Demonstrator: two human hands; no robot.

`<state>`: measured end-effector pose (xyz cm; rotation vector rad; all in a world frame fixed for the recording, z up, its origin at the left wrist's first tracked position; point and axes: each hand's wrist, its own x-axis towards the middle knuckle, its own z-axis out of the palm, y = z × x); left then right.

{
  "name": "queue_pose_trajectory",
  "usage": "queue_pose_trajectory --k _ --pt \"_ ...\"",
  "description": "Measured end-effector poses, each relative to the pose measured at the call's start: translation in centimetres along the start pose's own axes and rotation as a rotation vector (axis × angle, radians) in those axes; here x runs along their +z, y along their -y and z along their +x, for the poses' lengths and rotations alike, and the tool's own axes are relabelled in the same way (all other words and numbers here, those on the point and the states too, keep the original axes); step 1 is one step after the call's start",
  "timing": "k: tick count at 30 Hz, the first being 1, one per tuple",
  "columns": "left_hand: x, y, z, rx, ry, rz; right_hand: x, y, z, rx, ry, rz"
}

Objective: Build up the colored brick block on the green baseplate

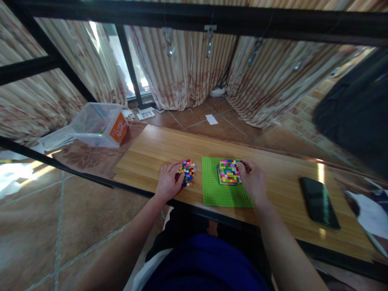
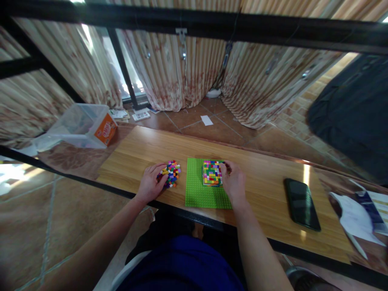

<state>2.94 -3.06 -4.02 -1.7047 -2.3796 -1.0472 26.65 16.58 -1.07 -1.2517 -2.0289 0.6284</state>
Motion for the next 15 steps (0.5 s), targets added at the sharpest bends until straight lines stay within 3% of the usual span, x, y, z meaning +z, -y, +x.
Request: queue_pose_trajectory --k 11,15 --pt "0.12 0.01 0.05 -0.017 0.000 0.003 -0.24 0.02 0.27 0.026 0.032 0.023" --pt "0.14 0.07 -0.01 -0.003 0.005 0.001 -0.73 -0.20 -0.24 -0.037 -0.031 0.047"
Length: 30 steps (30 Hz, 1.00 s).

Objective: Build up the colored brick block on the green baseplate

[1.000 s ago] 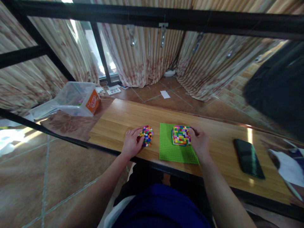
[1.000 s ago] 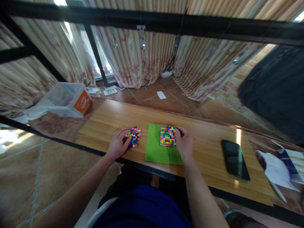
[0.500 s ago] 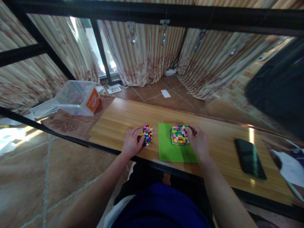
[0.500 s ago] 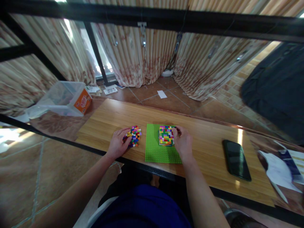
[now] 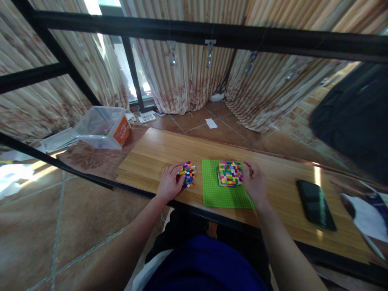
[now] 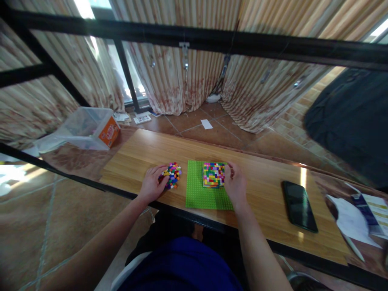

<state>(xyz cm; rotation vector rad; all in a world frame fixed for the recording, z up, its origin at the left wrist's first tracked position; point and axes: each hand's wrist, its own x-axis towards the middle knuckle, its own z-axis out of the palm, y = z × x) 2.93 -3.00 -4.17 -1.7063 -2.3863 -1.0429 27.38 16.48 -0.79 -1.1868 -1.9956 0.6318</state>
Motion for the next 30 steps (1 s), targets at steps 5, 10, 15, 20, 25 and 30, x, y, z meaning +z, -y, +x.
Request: queue_pose_trajectory --k 5,10,15,20,25,30 --pt "0.0 0.0 0.0 0.002 -0.005 -0.002 0.0 -0.3 -1.4 -0.211 0.127 -0.046" --pt "0.0 -0.1 0.0 -0.003 -0.001 -0.013 0.1 -0.6 -3.2 -0.191 0.145 -0.134" --pt "0.0 -0.3 -0.1 -0.023 0.007 -0.023 -0.6 -0.4 -4.9 -0.151 0.065 -0.284" --pt "0.0 -0.4 -0.1 -0.023 0.004 -0.040 -1.5 1.4 -6.0 -0.196 -0.081 -0.384" --pt "-0.1 -0.4 0.0 -0.038 0.006 -0.053 1.4 5.7 -7.0 -0.401 0.110 -0.157" --pt "-0.2 -0.4 0.0 -0.029 0.011 -0.062 6.5 7.9 -6.8 -0.492 0.357 -0.076"
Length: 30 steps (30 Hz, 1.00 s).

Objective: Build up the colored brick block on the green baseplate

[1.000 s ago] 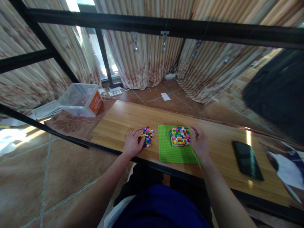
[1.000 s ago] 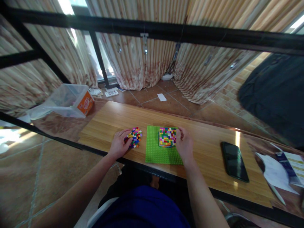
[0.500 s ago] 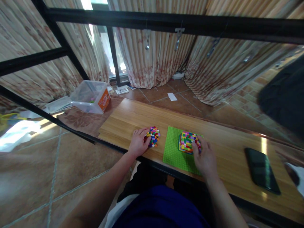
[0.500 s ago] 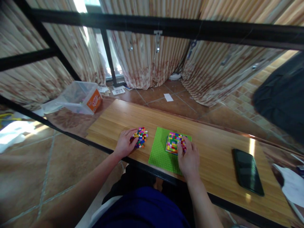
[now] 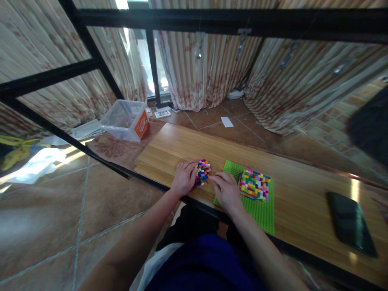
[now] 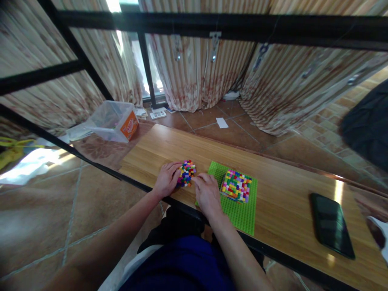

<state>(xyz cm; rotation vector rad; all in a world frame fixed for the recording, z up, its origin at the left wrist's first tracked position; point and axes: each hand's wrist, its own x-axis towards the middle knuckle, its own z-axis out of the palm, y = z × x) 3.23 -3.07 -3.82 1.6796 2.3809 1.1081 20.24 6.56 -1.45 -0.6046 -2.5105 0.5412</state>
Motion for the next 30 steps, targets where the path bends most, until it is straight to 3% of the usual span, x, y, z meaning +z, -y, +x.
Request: queue_pose_trajectory --k 5,19,24,30 --pt "-0.1 -0.1 0.0 0.000 -0.012 -0.014 1.7 -0.6 1.5 -0.018 0.087 0.002" --pt "-0.2 -0.1 0.1 -0.006 -0.011 -0.011 2.4 -0.8 2.3 -0.026 0.120 -0.078" --pt "-0.1 0.1 0.0 0.007 -0.012 0.005 0.5 0.4 1.7 0.060 0.013 0.093" --pt "-0.1 0.3 0.1 0.012 -0.014 -0.003 -3.7 0.3 -0.4 0.334 -0.135 0.426"
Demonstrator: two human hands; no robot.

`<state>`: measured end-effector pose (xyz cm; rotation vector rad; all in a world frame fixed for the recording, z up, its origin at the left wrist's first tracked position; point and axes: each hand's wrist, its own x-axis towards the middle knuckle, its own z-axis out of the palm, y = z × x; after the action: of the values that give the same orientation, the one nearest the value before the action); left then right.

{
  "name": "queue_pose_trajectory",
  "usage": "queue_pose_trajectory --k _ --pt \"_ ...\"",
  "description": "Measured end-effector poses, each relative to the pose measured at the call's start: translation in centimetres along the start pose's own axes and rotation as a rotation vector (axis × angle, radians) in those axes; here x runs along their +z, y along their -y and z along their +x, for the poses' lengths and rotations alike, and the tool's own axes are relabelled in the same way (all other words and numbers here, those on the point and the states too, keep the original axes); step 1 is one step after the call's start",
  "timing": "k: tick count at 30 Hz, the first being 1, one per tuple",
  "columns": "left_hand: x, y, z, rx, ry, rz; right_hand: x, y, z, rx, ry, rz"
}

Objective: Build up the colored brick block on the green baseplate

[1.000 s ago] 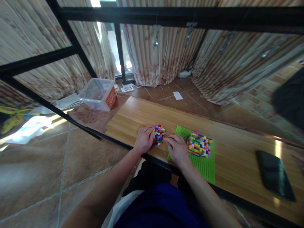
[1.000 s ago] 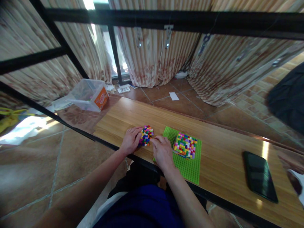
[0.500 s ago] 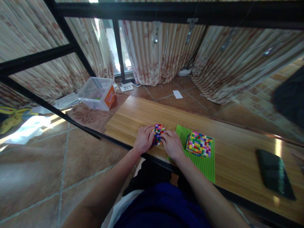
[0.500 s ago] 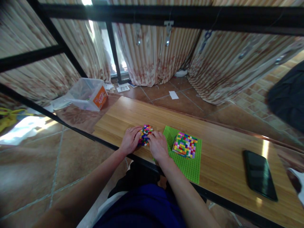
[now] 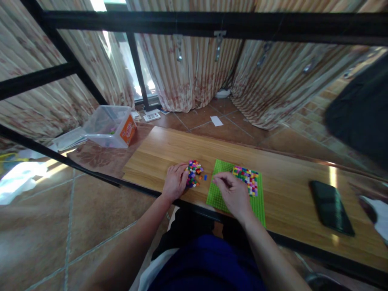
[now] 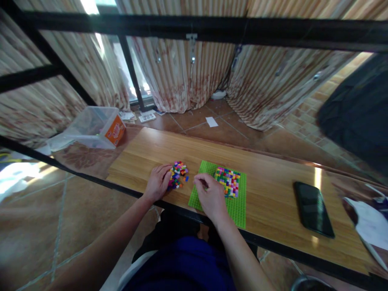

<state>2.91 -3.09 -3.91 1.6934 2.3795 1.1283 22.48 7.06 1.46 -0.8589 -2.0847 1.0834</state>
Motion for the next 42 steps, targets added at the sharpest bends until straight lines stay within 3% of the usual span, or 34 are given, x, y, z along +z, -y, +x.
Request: queue_pose_trajectory --k 4,7,12,18,23,27,31,35,42 --pt "0.0 0.1 0.1 -0.001 -0.003 0.010 -2.3 -1.0 -0.4 0.058 -0.117 -0.073" --pt "0.1 0.1 0.1 0.000 -0.004 0.013 -2.5 -1.1 -0.8 -0.019 -0.131 -0.185" --pt "0.2 0.3 0.1 0.000 0.002 0.027 -0.2 -0.7 -1.3 -0.177 -0.008 -0.270" --pt "0.1 0.4 0.1 0.007 0.004 0.031 3.3 -1.1 -0.5 -0.171 0.201 -0.443" --pt "0.0 0.2 0.1 0.010 0.004 0.012 4.9 -1.7 0.1 -0.140 0.218 -0.585" --pt "-0.2 0.2 0.0 0.000 -0.035 -0.065 4.8 -1.6 -0.2 -0.133 0.196 -0.530" --pt "-0.3 0.6 -0.3 -0.041 -0.155 -0.204 3.3 -1.1 -1.3 -0.053 0.130 -0.268" --pt "-0.4 0.8 -0.4 -0.076 -0.189 -0.261 0.1 -1.2 -2.7 0.040 0.009 -0.075" --pt "-0.5 0.7 -0.2 -0.064 -0.126 -0.233 -6.9 -3.6 -3.2 0.140 -0.258 -0.133"
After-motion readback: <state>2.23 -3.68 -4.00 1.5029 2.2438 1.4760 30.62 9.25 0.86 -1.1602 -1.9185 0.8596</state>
